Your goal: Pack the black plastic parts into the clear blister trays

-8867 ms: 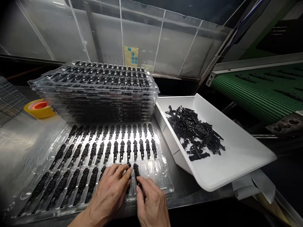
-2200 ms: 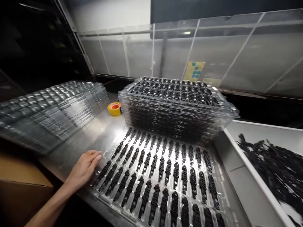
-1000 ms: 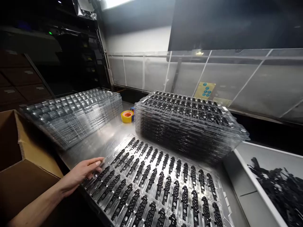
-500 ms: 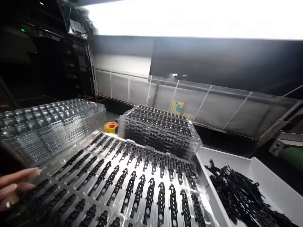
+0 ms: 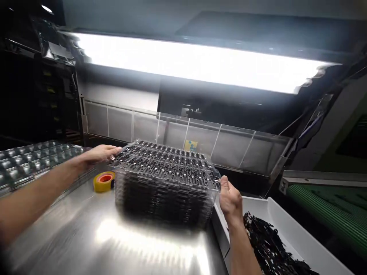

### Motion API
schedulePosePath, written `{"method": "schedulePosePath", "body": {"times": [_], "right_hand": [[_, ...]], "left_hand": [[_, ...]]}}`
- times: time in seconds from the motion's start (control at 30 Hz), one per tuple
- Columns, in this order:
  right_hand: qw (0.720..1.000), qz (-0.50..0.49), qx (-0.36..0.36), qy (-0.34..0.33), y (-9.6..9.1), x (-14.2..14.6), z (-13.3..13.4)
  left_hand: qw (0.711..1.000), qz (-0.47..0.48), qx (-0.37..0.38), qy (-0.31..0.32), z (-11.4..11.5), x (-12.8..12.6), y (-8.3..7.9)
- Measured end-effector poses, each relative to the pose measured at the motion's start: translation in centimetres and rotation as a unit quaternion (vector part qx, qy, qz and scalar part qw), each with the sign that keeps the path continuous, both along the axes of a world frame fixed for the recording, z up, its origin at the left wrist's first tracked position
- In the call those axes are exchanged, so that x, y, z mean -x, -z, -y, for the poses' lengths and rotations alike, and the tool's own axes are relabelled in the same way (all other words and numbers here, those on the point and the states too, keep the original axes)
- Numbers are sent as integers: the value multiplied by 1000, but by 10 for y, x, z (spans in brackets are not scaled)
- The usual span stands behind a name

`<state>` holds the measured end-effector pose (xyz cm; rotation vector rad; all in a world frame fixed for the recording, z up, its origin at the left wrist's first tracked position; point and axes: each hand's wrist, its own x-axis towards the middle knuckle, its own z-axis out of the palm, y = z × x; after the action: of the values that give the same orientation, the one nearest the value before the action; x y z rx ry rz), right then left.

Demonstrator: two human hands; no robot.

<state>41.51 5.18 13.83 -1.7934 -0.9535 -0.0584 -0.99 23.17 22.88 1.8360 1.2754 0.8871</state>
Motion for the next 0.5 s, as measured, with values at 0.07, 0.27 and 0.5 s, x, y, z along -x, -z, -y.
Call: {"method": "schedulePosePath", "body": {"times": [0.07,0.27,0.5], "right_hand": [[999,-10,32,16,1,-11,-26],[991,-30,120,43,14,-26,-46],[986,-35,156,39,23,-20,-51]], "left_hand": [[1000,7,16,10,-30,-18,12],[999,16,41,-12,-78,-39,43],[1000,-9,4,-4,-86,-44,62]]}}
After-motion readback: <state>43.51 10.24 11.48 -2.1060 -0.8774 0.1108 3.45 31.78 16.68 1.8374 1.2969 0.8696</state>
